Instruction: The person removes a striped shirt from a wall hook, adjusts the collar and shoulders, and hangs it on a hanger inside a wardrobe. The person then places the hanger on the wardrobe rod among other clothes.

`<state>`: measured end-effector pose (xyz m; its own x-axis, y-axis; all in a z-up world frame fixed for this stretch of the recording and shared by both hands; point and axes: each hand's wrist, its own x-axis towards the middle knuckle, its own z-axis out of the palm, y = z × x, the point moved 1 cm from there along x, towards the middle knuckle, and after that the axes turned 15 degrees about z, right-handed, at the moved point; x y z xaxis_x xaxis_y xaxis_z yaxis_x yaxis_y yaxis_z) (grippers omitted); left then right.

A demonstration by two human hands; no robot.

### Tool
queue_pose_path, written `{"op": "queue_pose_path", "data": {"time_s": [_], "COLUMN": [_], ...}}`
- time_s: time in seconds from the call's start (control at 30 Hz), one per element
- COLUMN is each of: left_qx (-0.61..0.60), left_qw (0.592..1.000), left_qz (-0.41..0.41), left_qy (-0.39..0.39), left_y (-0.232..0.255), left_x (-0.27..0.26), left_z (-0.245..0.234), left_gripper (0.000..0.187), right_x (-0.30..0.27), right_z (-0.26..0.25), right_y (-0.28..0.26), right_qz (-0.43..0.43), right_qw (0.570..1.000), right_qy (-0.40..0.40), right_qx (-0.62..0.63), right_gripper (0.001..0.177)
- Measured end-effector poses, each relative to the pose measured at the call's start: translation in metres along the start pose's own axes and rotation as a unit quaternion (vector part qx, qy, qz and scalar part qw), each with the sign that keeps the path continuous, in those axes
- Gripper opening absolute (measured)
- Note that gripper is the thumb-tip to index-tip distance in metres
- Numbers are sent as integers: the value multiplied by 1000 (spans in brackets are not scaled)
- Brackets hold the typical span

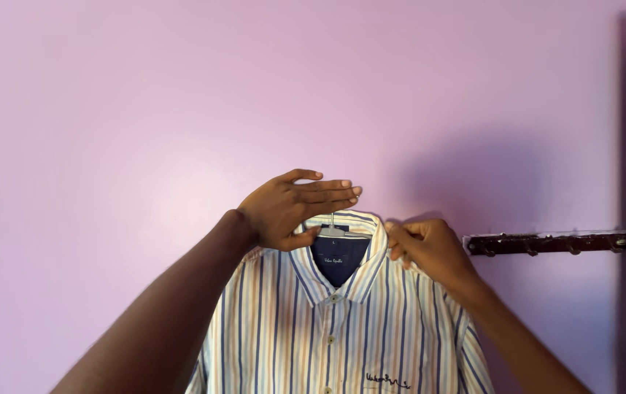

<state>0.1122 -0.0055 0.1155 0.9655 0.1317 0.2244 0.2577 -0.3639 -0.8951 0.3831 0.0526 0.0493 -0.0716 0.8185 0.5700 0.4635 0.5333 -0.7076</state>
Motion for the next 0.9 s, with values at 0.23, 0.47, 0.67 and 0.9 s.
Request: {"op": "queue_pose_path", "data": {"time_s": [0.23,0.47,0.67,0.9], "left_qx": [-2,29,33,-43], "left_qw": [1000,999,999,997], "left_qz": [-1,5,12,-16], "left_qy": [-12,-39,-31,-64], "left_y": [-2,-1,-2,-13], "left_x": [3,3,2,8], "left_z": [1,0,1,8], "left_gripper": [75,70,66,55], "right_x": [-15,-9,-11,-28], "right_z": [-3,8,18,31], "right_y": [-3,32,49,32], "right_qz": [105,144,121,199], "right_qw": [987,915,841,816], "right_qy": [-101,-226,-282,-256], "right_qx": [69,301,447,479], "right_gripper": [38,23,21,29]}}
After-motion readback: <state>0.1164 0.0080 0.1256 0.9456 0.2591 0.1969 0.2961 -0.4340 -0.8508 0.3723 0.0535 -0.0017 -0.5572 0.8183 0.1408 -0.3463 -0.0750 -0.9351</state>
